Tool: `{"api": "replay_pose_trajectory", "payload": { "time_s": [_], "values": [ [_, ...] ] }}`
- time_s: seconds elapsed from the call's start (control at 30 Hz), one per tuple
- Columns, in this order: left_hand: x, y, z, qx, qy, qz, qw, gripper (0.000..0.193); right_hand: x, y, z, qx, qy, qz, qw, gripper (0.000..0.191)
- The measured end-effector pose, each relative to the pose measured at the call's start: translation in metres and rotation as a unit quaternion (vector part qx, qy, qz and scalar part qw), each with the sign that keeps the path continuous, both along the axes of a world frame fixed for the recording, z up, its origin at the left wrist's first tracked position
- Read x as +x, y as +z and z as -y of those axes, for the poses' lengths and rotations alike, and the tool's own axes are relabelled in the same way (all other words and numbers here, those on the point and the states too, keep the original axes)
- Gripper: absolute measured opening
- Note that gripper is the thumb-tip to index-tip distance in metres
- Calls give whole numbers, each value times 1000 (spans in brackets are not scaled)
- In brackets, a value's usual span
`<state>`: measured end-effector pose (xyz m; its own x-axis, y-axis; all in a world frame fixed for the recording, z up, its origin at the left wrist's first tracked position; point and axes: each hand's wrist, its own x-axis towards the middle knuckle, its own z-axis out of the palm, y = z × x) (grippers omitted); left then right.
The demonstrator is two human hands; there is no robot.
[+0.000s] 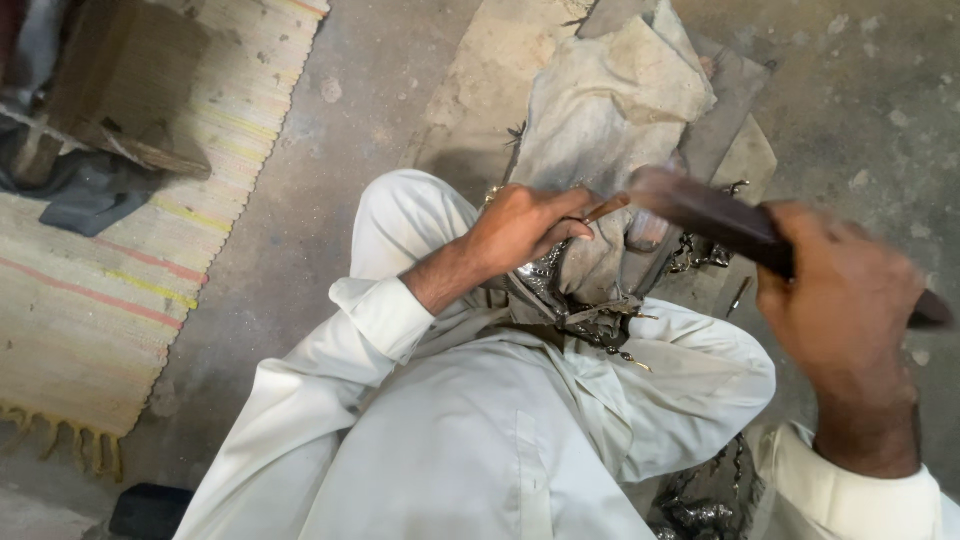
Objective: The person sits cross-legged on the floor with a wooden board on their lap and shapes silver metal animal figurines. They hold a small punch against the metal with one hand and strike it with a wooden mallet in the other, repositioning the figurine and punch repeatedly to work different areas of the pieces.
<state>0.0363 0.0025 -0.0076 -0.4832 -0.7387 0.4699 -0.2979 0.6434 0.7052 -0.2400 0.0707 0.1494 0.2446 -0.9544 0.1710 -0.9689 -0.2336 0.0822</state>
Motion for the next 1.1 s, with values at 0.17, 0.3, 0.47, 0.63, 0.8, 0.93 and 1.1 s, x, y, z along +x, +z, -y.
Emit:
{"api": "replay_pose_trajectory", "payload": {
  "time_s": [0.17,0.3,0.47,0.63,0.8,0.93,1.1],
  "values": [
    [-1,5,10,66,-61,-2,996,27,-7,-6,-1,12,-9,-11,1000,41],
    [-2,4,13,80,-100,57,990,30,-20,-22,-12,9,-5,15,1000,38],
    [-7,0,19,0,-131,79,988,37,-28,-40,-27,17,-44,42,998,29],
    [-4,1,20,14,-157,133,978,46,-25,-50,-37,24,-135,159,978,35],
    [6,1,10,50,-103,-75,991,33,-31,-59,-36,0,-21,-5,1000,37],
    [12,-4,3,46,-56,-92,993,27,-33,-53,-26,-31,-6,105,994,26],
    [11,-12,2,24,-67,-95,993,28,-11,-19,-3,-71,62,25,995,34]
  ]
}}
